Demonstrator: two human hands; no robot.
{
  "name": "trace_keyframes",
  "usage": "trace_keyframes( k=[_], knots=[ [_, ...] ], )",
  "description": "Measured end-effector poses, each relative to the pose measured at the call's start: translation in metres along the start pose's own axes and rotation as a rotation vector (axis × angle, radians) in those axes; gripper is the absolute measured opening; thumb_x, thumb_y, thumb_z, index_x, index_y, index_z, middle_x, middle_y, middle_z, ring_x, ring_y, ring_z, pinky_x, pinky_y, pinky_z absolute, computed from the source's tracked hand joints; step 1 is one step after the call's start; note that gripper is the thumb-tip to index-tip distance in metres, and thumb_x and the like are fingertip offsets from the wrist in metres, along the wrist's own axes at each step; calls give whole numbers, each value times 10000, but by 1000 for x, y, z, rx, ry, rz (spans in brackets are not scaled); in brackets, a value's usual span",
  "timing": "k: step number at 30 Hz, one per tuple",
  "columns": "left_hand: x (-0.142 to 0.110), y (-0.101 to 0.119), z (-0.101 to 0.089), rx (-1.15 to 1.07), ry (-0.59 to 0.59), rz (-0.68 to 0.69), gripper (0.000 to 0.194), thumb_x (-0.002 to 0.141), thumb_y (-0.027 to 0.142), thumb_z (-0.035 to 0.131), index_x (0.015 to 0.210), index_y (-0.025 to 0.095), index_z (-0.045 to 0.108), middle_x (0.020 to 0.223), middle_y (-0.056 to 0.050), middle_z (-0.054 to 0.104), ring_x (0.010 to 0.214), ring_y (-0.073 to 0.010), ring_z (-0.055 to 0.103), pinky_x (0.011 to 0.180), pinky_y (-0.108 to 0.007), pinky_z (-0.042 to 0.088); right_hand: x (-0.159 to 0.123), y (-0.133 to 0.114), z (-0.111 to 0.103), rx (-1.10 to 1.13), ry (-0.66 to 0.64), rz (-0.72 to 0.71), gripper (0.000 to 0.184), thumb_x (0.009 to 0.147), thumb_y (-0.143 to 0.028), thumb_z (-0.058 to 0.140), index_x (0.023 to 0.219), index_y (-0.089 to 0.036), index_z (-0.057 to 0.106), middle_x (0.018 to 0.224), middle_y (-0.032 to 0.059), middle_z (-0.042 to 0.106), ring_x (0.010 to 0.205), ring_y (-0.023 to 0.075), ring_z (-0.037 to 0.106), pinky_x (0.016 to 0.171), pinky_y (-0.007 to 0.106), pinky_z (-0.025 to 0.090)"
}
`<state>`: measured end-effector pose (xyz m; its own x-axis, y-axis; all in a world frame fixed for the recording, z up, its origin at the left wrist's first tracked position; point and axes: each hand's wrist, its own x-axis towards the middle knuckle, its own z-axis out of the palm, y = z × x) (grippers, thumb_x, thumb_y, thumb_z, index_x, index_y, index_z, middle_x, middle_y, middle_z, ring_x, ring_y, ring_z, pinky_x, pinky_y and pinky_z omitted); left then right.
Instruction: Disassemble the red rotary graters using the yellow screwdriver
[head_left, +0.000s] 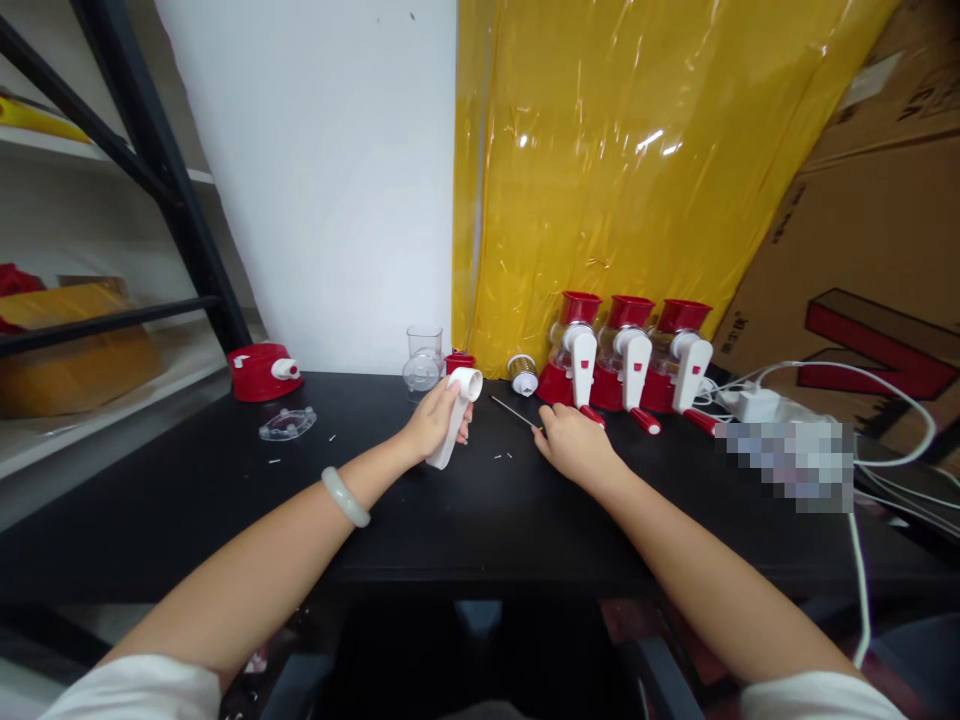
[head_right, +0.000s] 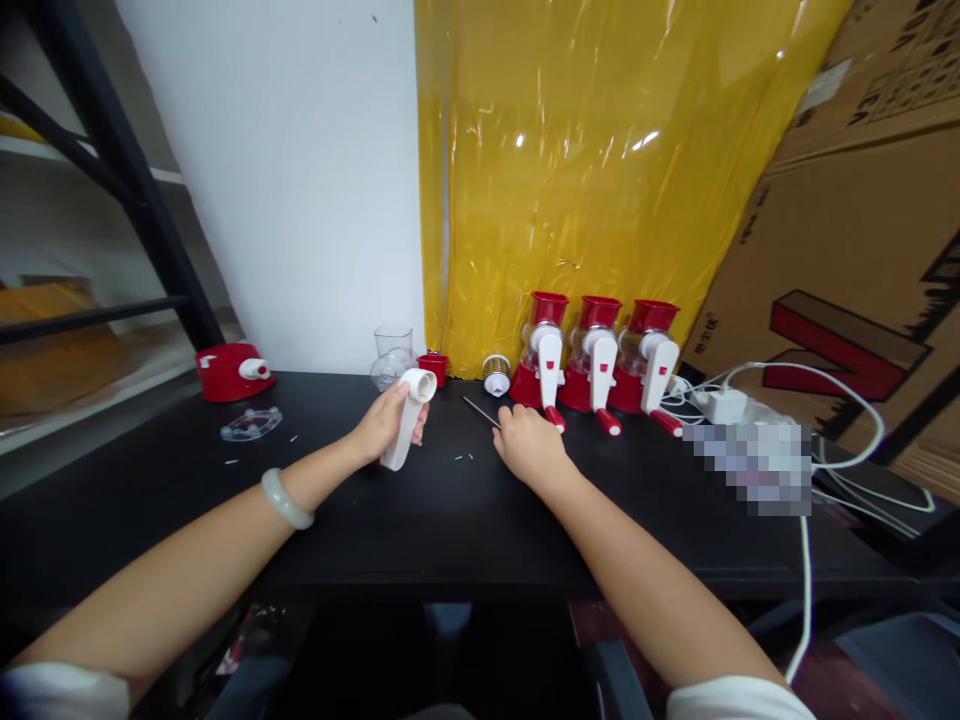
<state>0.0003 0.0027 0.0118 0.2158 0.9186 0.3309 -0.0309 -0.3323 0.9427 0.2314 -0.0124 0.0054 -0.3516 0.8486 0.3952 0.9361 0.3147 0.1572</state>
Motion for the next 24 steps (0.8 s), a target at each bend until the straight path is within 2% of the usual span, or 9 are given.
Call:
trace_keyframes(
  k=[2,5,8,10,13,17,20,24],
  knots=[
    [-1,0,1,-34,-17,0,471,843,662,444,909,196,447,665,34,530,467,-101,518,443,-254,496,3,-1,-1,181,72,-72,235,936,-284,405,943,-158,603,919,120,639,871,230,630,709,305,470],
    [-4,0,2,17,-36,59,468,867,656,407,941,196,444,674,36,525,465,-99,518,455,-254,490,14,-5,-1,711,47,-219,174,907,-292,470,879,-178,599,818,50,628,743,154,606,695,279,482],
    [-7,0,2,170,-30,166,463,901,643,347,963,193,431,700,23,539,488,-107,545,482,-255,489,30,-18,-1,1281,-107,-162,246,891,-405,488,878,-181,587,705,3,595,632,121,589,594,258,497],
    [-9,1,1,298,-35,236,451,910,633,341,972,194,424,709,17,553,511,-114,559,510,-254,477,40,-32,-1,1490,-186,-107,329,862,-497,493,826,-180,572,632,-26,553,542,100,546,514,235,472],
    [-12,1,0,455,-59,327,411,928,593,349,1005,196,420,718,5,580,543,-122,557,557,-254,447,47,-55,1,1652,-200,-19,390,809,-568,533,703,-196,487,562,-53,502,459,74,479,423,198,384],
    [-15,0,-1,578,-51,381,368,955,522,339,1095,189,407,782,-38,630,642,-169,612,626,-282,453,39,-79,11,1886,-122,38,393,806,-603,502,752,-217,450,522,-86,423,416,74,410,394,205,325],
    [-17,-1,0,737,-50,381,366,952,495,366,1140,184,405,860,-75,659,750,-216,653,686,-311,458,31,-84,17,1972,-78,78,360,806,-568,527,773,-225,428,522,-94,393,410,73,377,399,214,306],
    [-18,2,2,924,-49,379,409,950,502,353,1181,167,393,909,-106,667,764,-245,663,670,-324,449,26,-83,16,2043,-93,133,344,786,-532,580,792,-222,431,513,-105,363,405,64,344,413,212,291]
  ],
)
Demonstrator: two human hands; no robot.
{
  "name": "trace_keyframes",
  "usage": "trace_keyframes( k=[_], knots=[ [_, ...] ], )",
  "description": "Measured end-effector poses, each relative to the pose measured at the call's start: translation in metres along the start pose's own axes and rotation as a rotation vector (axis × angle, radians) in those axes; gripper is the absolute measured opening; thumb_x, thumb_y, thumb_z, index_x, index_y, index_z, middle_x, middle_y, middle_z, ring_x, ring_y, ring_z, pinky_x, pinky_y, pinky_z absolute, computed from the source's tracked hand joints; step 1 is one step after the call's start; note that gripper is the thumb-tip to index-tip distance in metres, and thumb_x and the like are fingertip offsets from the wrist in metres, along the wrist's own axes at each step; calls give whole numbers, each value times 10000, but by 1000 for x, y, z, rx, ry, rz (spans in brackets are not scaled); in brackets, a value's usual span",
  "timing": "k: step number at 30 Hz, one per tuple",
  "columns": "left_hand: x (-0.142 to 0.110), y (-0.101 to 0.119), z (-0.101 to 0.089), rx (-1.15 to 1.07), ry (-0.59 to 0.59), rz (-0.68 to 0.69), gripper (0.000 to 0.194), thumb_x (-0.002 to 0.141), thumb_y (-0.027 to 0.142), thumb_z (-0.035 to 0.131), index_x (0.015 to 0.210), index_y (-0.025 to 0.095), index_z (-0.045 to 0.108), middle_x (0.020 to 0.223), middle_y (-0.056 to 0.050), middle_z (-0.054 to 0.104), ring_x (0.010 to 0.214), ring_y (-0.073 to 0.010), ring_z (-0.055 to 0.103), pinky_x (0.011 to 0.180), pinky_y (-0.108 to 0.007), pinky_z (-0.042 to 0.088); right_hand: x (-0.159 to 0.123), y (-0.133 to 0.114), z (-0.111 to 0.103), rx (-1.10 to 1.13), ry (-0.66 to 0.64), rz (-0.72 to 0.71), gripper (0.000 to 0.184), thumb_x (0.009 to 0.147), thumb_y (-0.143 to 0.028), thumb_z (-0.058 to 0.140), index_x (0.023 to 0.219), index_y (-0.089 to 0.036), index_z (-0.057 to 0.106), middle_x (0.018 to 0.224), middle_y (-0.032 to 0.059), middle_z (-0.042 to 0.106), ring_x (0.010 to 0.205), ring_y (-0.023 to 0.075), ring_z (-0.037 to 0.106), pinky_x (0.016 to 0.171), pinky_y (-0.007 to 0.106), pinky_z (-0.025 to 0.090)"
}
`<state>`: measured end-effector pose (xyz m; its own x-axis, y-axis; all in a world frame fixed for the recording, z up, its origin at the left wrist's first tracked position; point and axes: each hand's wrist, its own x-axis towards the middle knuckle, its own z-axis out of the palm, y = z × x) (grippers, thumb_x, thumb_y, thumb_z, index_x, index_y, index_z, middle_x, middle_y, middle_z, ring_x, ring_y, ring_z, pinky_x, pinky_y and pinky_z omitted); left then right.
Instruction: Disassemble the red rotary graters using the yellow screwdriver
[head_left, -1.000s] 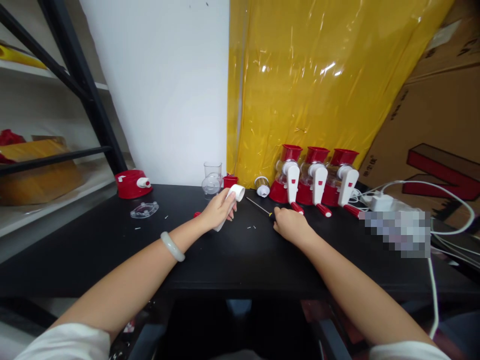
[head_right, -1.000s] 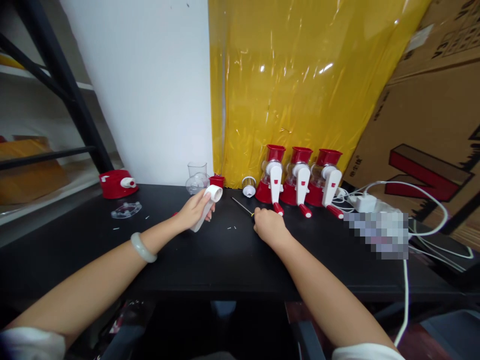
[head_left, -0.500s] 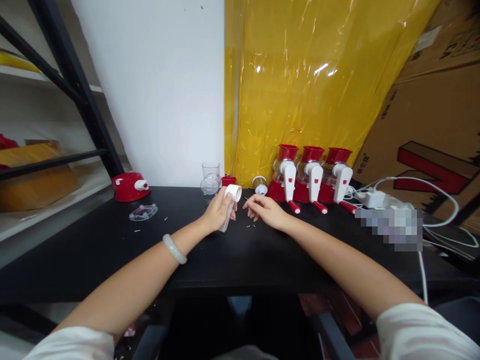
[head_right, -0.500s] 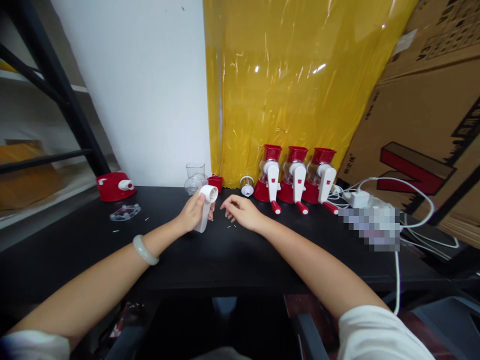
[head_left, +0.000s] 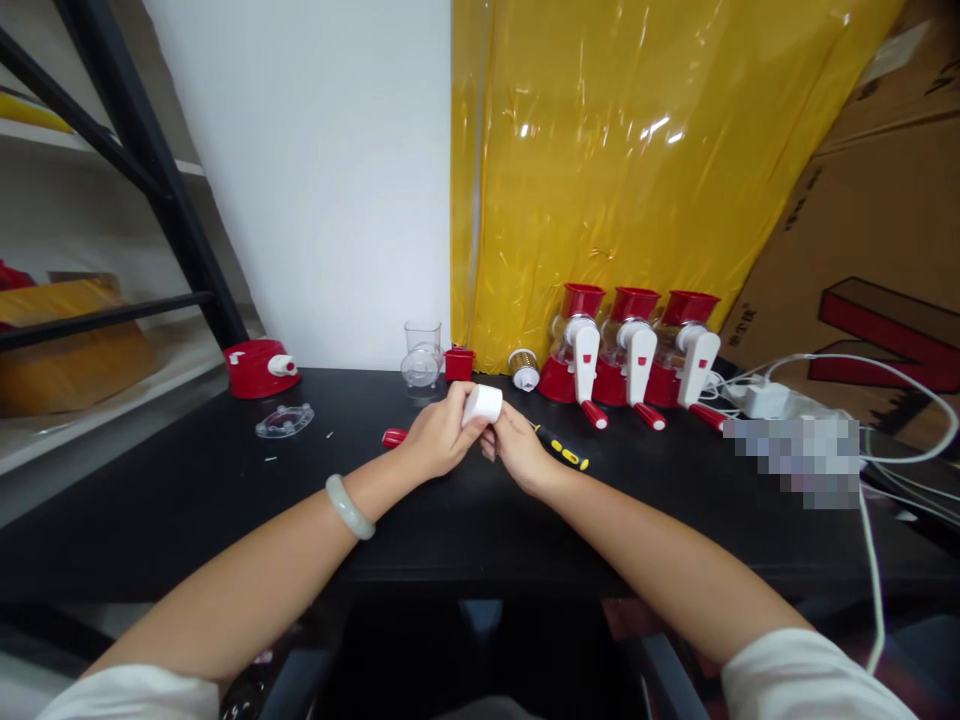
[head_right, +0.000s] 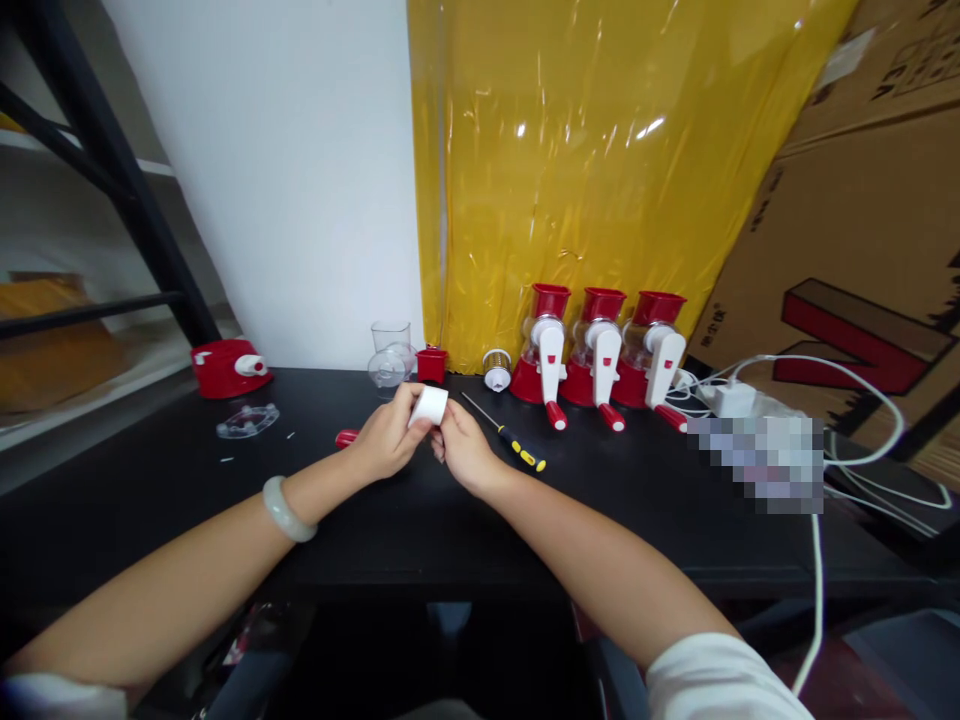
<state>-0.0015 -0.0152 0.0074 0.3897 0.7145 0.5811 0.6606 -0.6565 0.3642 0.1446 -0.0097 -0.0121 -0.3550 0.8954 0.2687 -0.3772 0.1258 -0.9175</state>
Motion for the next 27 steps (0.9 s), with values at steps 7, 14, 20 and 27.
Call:
trace_keyframes(
  k=[7,14,20,27],
  knots=[
    [4,0,1,175,94,26,509,938,585,288,1181,158,418,864,-100,676,708,-258,673,611,-325,445,-1,-8,5,125,34,14,303,766,-464,638,794,-213,470,504,-115,317,393,41,270,426,203,230],
    [6,-2,2,148,149,37,496,946,563,302,1197,152,418,899,-111,682,740,-261,684,619,-326,462,-1,-11,5,138,43,-35,288,786,-450,631,788,-209,474,519,-111,330,400,38,267,425,202,226],
    [7,1,0,65,137,48,474,941,544,342,1193,151,420,938,-123,683,800,-263,688,663,-331,486,-4,-8,4,151,42,-55,311,793,-475,621,795,-217,447,529,-112,343,402,41,292,427,202,252],
    [7,0,-1,24,150,55,459,940,539,358,1178,154,434,915,-111,679,763,-240,678,643,-315,480,-5,-12,7,146,67,-58,357,754,-504,647,761,-212,442,522,-118,337,386,31,273,404,194,231]
  ],
)
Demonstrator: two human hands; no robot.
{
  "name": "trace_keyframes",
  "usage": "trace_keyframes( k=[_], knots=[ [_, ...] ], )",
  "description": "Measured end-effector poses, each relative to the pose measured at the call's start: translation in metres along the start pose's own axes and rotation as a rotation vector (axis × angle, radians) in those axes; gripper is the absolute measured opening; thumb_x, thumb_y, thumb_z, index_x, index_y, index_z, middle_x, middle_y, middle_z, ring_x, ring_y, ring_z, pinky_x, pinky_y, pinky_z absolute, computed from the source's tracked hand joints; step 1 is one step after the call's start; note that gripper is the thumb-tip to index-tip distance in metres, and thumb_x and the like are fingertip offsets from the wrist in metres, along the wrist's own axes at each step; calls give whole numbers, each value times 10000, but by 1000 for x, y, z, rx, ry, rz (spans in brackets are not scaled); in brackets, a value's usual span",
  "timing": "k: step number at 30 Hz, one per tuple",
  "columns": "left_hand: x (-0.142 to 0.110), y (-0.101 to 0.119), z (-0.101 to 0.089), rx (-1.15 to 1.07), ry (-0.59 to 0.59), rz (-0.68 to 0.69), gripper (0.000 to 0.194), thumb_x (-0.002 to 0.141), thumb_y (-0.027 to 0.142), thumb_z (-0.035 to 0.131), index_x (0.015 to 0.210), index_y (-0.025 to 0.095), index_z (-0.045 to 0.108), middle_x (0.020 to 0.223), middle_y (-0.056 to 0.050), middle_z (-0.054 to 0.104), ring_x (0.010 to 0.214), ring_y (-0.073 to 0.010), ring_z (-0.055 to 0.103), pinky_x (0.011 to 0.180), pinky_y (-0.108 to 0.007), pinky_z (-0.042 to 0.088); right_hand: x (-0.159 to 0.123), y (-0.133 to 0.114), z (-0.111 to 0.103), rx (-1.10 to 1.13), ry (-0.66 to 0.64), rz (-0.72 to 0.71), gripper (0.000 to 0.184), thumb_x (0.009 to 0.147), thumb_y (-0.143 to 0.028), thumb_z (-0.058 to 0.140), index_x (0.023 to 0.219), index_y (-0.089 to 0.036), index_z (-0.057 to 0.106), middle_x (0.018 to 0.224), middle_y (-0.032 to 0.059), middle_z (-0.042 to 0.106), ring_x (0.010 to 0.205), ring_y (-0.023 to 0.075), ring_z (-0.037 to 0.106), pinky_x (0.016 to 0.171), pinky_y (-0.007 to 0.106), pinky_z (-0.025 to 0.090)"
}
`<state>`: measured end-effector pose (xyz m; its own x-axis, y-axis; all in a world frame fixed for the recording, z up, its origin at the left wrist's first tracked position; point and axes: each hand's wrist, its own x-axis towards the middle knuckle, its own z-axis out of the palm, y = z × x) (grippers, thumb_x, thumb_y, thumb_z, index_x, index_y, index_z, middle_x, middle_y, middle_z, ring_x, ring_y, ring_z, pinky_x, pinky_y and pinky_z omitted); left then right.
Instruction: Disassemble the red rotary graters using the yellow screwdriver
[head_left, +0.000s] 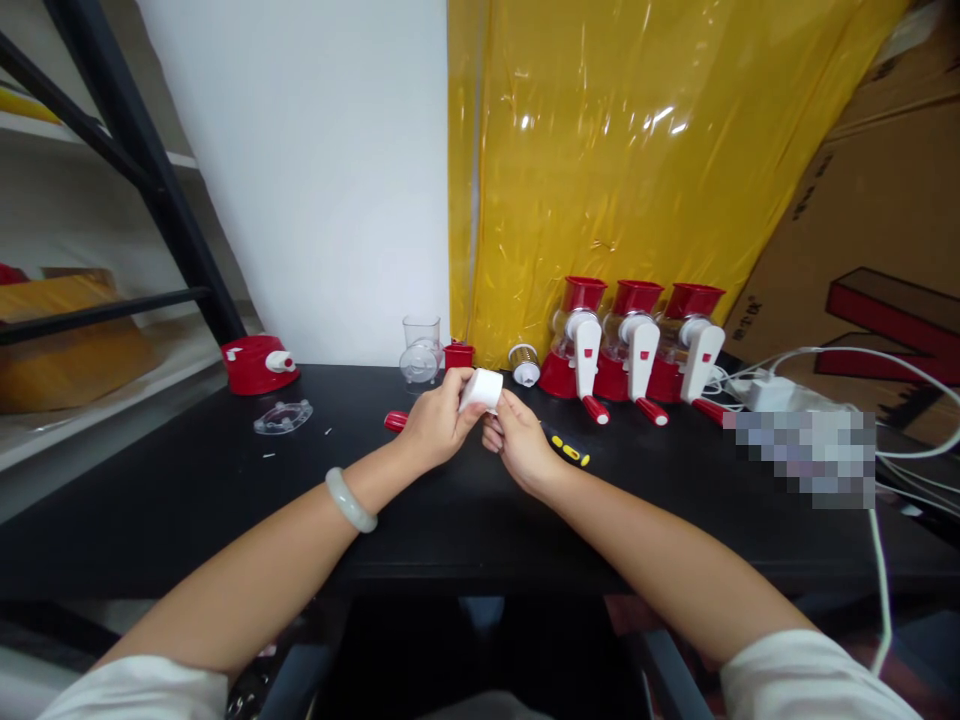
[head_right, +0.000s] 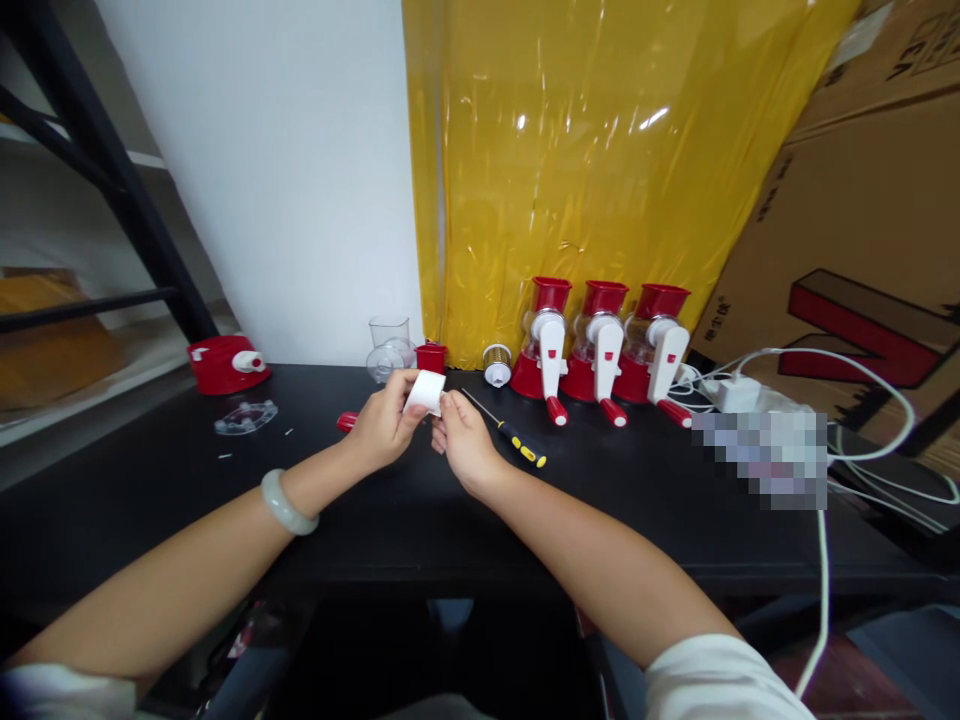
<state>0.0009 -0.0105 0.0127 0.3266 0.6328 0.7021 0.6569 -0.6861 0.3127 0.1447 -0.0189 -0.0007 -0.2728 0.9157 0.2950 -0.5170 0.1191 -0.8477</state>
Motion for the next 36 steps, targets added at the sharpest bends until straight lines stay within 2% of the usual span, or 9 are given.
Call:
trace_keyframes(
  k=[9,13,16,20,24,26,30,33,36],
  knots=[
    [0,4,-1,-63,53,7,486,938,576,336,1142,152,458,892,-102,679,736,-210,665,627,-306,490,-7,2,4,51,18,-25,392,774,-504,650,694,-211,402,526,-114,302,387,29,241,401,186,221],
    [6,-14,-9,-226,180,-145,463,948,575,316,1124,166,446,747,-41,659,618,-164,653,552,-268,519,-2,-14,-7,136,101,-67,339,839,-418,601,697,-219,366,523,-107,288,399,46,258,415,186,253],
    [12,-29,-13,-393,255,-290,450,936,600,320,1060,188,452,722,-19,628,609,-149,667,468,-218,515,5,-29,-21,177,101,-77,293,876,-318,543,683,-213,350,526,-90,311,421,57,299,444,191,291],
    [18,-32,-11,-569,145,-441,493,898,650,361,1003,187,491,790,-43,643,560,-145,661,408,-224,523,12,-34,-31,134,130,-68,257,877,-299,517,688,-215,364,523,-80,337,424,69,314,447,200,304],
    [17,-29,-4,-542,-11,-638,476,867,636,455,889,170,550,686,-37,605,572,-187,666,387,-268,538,11,-30,-29,102,136,-77,236,865,-301,508,689,-216,375,515,-78,331,427,75,299,445,204,304],
    [16,-31,-2,-509,-72,-679,447,843,609,523,871,166,574,662,-40,604,585,-204,669,397,-290,548,11,-30,-29,83,141,-78,245,862,-316,511,686,-218,371,515,-79,323,427,75,294,446,207,301],
    [10,-37,2,-406,-161,-591,330,751,454,694,865,157,609,724,-54,653,579,-199,665,410,-290,552,12,-29,-31,47,166,-76,272,854,-363,531,689,-222,367,516,-82,313,424,76,288,447,213,297],
    [7,-39,5,-288,-200,-558,291,710,275,700,954,141,616,846,-77,684,524,-173,648,420,-291,545,14,-30,-32,47,178,-78,274,855,-369,531,691,-223,366,515,-82,312,422,76,282,444,213,295],
    [5,-40,8,-111,-206,-456,388,676,179,658,1058,130,622,1049,-126,671,716,-224,695,595,-352,587,14,-30,-33,37,169,-74,287,861,-377,529,689,-224,358,512,-85,307,417,74,287,443,214,298]
  ],
)
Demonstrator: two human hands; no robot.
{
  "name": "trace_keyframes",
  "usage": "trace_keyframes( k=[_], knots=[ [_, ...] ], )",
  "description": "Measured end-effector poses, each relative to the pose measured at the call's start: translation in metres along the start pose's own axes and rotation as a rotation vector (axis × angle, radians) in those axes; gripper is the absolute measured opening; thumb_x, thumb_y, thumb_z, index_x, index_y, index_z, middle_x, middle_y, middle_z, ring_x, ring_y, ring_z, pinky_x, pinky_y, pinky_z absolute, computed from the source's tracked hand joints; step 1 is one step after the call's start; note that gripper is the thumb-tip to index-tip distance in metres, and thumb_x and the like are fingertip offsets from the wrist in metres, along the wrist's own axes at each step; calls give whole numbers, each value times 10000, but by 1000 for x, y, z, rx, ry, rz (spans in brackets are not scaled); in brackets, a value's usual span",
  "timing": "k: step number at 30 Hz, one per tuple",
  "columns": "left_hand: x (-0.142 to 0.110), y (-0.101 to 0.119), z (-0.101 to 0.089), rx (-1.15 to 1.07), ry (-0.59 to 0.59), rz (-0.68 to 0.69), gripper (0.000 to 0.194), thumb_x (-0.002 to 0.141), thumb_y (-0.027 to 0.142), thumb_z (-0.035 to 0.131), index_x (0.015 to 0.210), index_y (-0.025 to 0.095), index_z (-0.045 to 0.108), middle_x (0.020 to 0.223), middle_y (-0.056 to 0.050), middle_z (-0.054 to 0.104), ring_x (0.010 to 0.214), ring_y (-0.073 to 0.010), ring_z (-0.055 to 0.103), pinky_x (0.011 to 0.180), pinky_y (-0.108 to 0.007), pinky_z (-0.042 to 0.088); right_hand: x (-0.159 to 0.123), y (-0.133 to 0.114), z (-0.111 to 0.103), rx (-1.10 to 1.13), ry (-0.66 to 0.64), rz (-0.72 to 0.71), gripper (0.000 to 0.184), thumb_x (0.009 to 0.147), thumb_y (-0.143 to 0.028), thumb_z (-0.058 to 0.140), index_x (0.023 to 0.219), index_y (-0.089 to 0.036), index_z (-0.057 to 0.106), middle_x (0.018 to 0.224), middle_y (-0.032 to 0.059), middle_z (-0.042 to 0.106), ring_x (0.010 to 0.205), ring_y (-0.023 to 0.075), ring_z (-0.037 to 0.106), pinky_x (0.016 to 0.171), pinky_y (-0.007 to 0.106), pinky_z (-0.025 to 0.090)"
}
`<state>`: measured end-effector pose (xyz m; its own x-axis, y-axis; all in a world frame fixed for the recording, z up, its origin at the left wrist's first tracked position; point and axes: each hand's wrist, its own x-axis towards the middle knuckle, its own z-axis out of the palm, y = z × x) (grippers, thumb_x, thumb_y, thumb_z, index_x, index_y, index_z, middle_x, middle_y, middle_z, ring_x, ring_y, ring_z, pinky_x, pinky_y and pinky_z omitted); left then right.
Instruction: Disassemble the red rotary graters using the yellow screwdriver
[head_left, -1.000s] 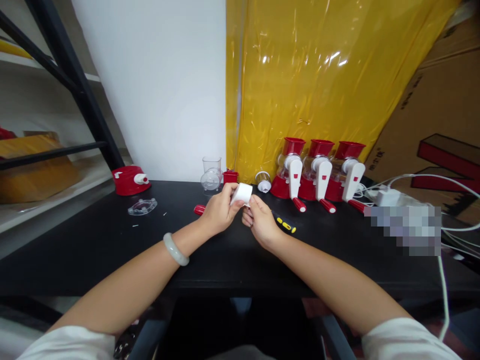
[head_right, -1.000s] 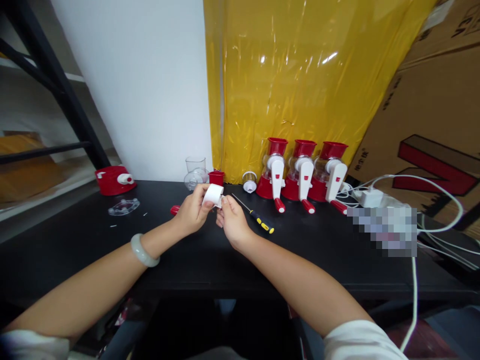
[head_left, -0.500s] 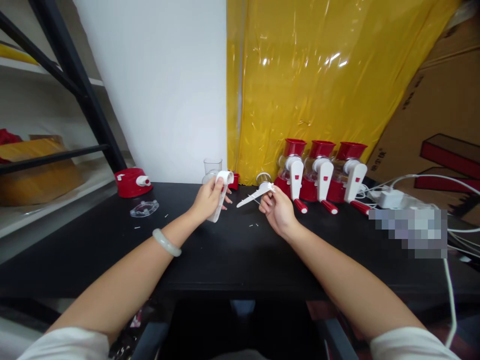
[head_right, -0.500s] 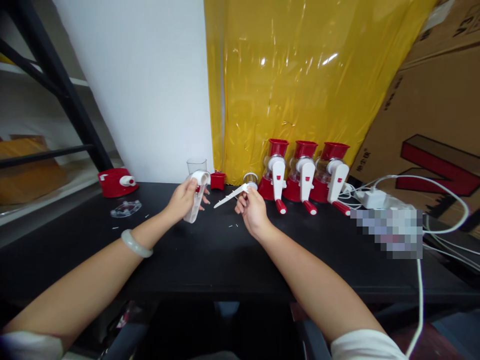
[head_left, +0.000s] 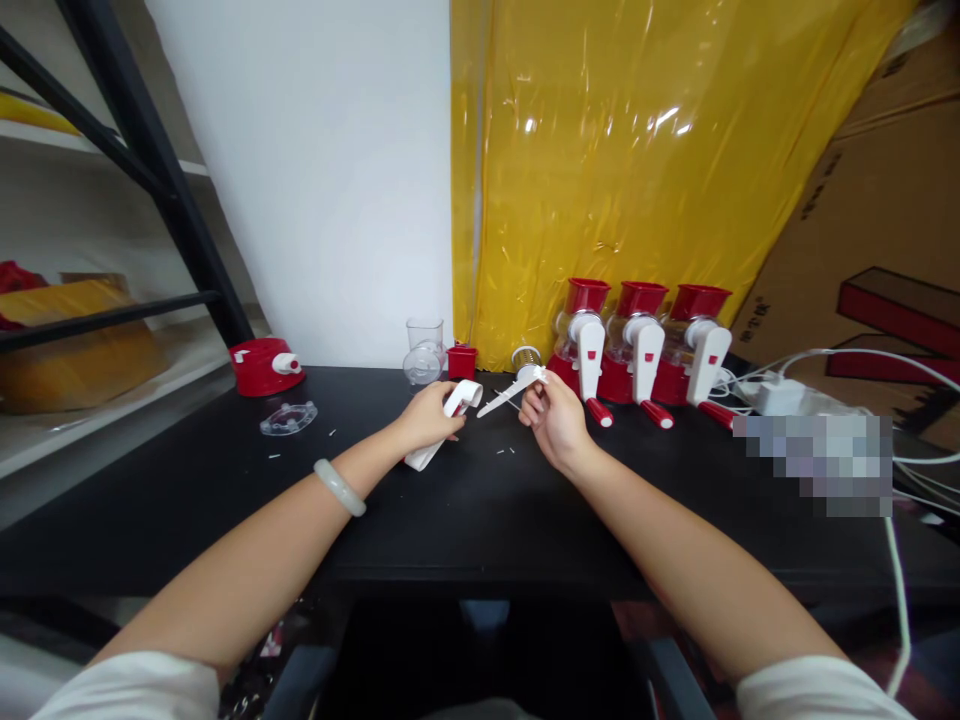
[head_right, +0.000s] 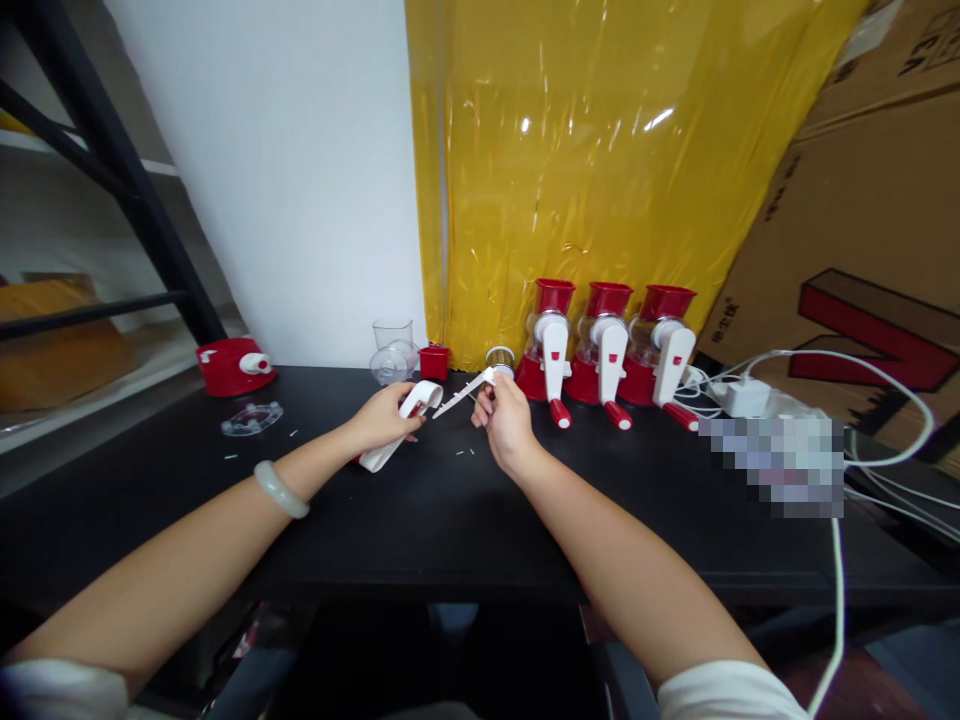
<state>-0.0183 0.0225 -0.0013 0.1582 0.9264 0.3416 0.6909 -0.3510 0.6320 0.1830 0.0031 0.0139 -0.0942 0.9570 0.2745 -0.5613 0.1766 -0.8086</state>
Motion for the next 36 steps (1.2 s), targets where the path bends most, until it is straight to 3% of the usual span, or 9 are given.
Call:
trace_keyframes(
  k=[3,5,11,18,21,24,28,33,36],
  knots=[
    [-1,0,2,186,34,142,428,668,145,637,1096,128,626,1087,-130,670,988,-281,656,872,-422,532,0,1,0,-4,-5,0,277,862,-361,521,682,-224,361,497,-86,313,407,75,298,434,213,301],
    [-2,1,3,224,17,177,457,683,134,623,1140,128,603,1107,-128,673,1047,-281,633,938,-427,489,0,2,1,-6,0,2,262,863,-344,507,676,-222,369,482,-88,320,398,73,301,425,211,300],
    [-5,-1,7,238,-82,135,435,702,127,633,1134,157,596,1111,-127,684,1009,-285,655,896,-429,499,0,7,2,-79,13,0,282,847,-371,525,667,-223,368,465,-98,331,381,64,307,415,211,301],
    [-7,-2,11,215,-101,172,450,753,151,623,1200,149,579,1163,-150,675,1044,-281,660,906,-410,509,1,11,2,-122,3,-17,289,849,-387,519,657,-223,377,464,-95,350,373,60,309,405,213,310],
    [-10,11,3,217,-25,212,379,845,247,565,1204,126,590,1193,-163,660,1093,-275,638,951,-423,488,1,11,2,-121,5,-24,279,851,-376,519,662,-222,384,466,-94,353,377,60,318,407,213,317],
    [-16,29,-11,190,79,359,379,930,369,469,1203,144,607,1209,-133,657,1125,-245,615,983,-412,464,0,10,2,-112,4,-24,272,853,-380,525,671,-218,404,462,-94,359,376,61,325,408,214,322],
    [-27,45,-16,228,61,526,414,874,454,574,1190,194,633,1133,-85,696,1021,-224,654,913,-362,496,-2,10,3,-80,-31,-14,279,844,-406,556,682,-211,439,458,-90,382,365,61,340,399,214,327],
    [-33,45,-8,334,120,468,269,916,325,500,1099,227,671,1002,-48,729,867,-190,685,791,-315,518,-3,13,3,-84,-76,1,334,816,-488,605,700,-202,476,480,-76,432,368,66,375,393,220,368],
    [-28,46,-15,378,133,424,221,861,300,551,1019,216,681,972,-45,729,851,-194,684,748,-302,522,-4,13,2,-130,-121,49,360,790,-522,631,720,-188,516,502,-49,501,383,77,438,408,226,417]
  ],
)
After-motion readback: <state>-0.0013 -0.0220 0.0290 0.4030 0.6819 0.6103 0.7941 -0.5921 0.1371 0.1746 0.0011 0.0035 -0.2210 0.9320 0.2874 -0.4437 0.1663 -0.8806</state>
